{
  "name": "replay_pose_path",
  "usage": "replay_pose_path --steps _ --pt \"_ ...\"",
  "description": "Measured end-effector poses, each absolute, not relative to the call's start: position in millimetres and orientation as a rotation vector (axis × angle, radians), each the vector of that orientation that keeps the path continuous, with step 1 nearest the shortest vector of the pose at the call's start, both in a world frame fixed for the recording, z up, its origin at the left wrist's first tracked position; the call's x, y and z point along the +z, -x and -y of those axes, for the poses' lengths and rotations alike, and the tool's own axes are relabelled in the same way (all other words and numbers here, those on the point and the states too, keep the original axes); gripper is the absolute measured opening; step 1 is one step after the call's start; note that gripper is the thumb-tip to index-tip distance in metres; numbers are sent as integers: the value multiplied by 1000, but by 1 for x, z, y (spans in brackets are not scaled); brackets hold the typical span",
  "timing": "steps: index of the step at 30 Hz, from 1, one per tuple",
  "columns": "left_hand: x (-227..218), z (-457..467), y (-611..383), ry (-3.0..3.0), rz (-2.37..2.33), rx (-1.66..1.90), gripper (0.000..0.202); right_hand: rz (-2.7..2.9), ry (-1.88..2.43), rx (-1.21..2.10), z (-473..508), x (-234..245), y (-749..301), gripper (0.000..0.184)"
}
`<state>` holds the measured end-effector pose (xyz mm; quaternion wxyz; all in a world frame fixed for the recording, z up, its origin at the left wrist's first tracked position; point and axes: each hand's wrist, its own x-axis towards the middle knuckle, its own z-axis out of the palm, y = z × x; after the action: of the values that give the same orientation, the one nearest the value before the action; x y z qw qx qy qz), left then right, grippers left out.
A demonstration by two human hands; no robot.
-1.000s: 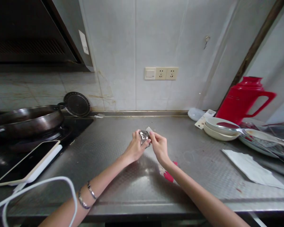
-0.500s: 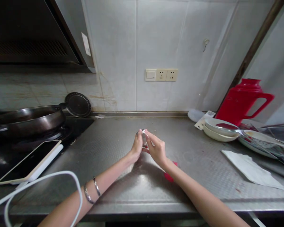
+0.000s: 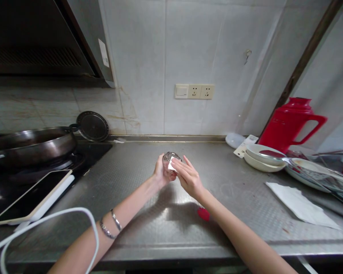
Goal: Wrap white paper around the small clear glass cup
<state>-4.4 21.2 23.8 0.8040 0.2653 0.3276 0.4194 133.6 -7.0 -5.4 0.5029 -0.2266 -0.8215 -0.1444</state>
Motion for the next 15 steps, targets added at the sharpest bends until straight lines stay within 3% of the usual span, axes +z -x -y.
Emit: replay_pose_path --steps 6,15 --pt "28 -11 13 -566 -573 941 49 2003 475 -362 11 3 -139 47" --pt "16 -18 31 -699 -454 636 55 1982 494 -224 11 6 -146 32"
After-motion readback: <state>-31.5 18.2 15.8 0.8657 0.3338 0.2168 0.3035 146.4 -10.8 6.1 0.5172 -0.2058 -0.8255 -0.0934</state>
